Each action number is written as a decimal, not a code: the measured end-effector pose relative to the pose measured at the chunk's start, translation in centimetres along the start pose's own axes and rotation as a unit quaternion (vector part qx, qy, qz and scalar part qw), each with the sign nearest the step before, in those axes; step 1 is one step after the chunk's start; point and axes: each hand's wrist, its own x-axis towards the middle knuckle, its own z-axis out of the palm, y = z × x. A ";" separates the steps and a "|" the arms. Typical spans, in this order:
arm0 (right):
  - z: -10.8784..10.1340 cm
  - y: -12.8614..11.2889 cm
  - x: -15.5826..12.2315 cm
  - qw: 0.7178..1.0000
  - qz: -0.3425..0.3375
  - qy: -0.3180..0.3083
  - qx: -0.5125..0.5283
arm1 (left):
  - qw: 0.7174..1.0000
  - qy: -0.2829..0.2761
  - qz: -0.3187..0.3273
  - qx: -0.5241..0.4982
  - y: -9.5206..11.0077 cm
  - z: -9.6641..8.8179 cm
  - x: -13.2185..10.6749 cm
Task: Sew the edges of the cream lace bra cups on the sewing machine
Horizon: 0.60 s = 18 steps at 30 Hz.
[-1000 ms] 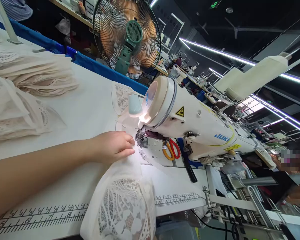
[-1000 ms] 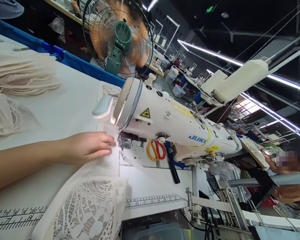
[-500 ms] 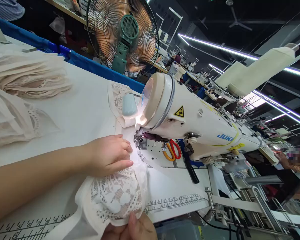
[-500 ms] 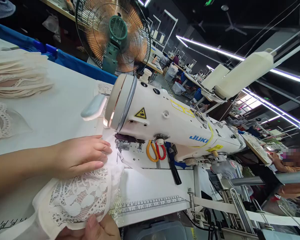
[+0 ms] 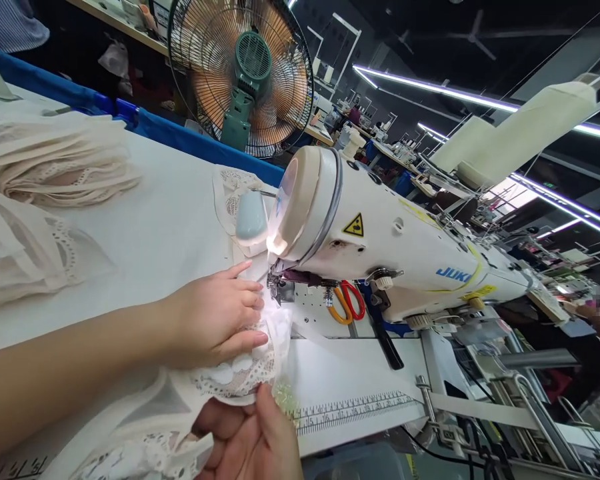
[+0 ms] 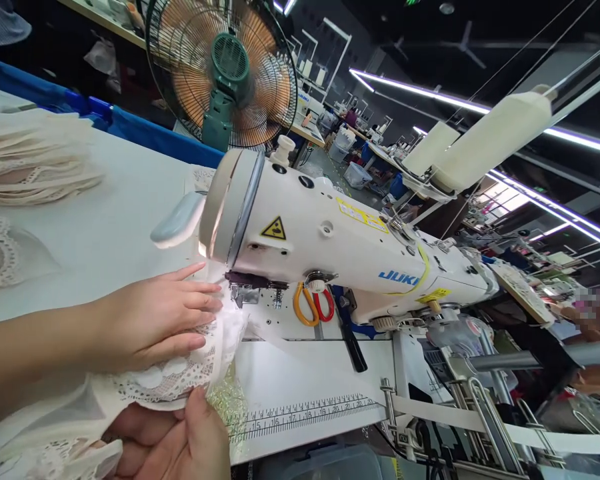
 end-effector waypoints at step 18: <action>-1.8 0.6 -2.7 0.993 -0.031 -0.111 0.003 | 0.990 -0.093 -0.015 0.104 1.5 1.0 -0.6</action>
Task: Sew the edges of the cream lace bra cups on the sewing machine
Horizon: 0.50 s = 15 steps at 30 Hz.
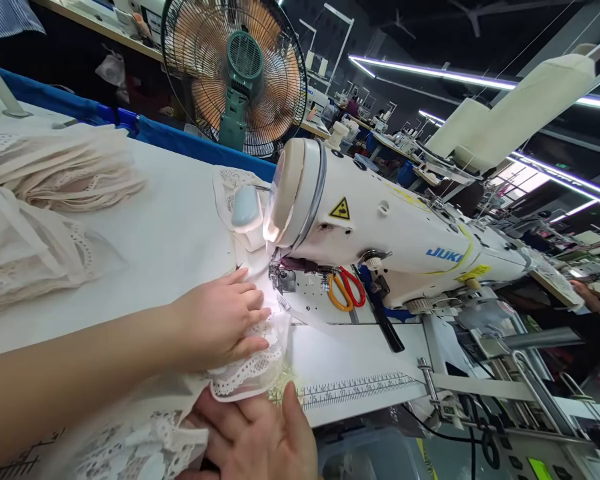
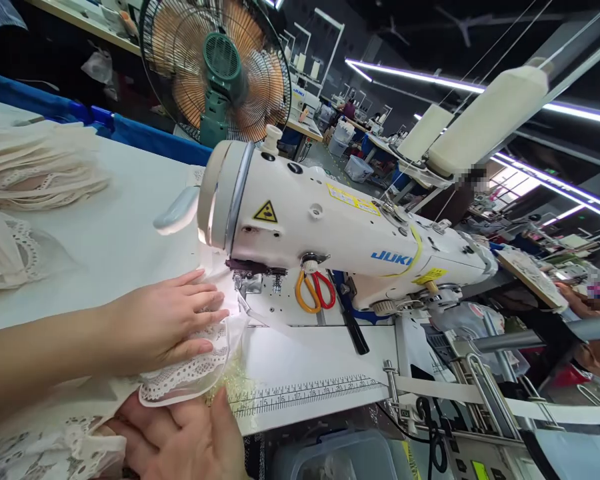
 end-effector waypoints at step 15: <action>2.5 -0.7 1.9 0.997 -0.025 -0.001 0.068 | 0.998 -0.041 0.015 0.037 -1.1 -0.6 1.4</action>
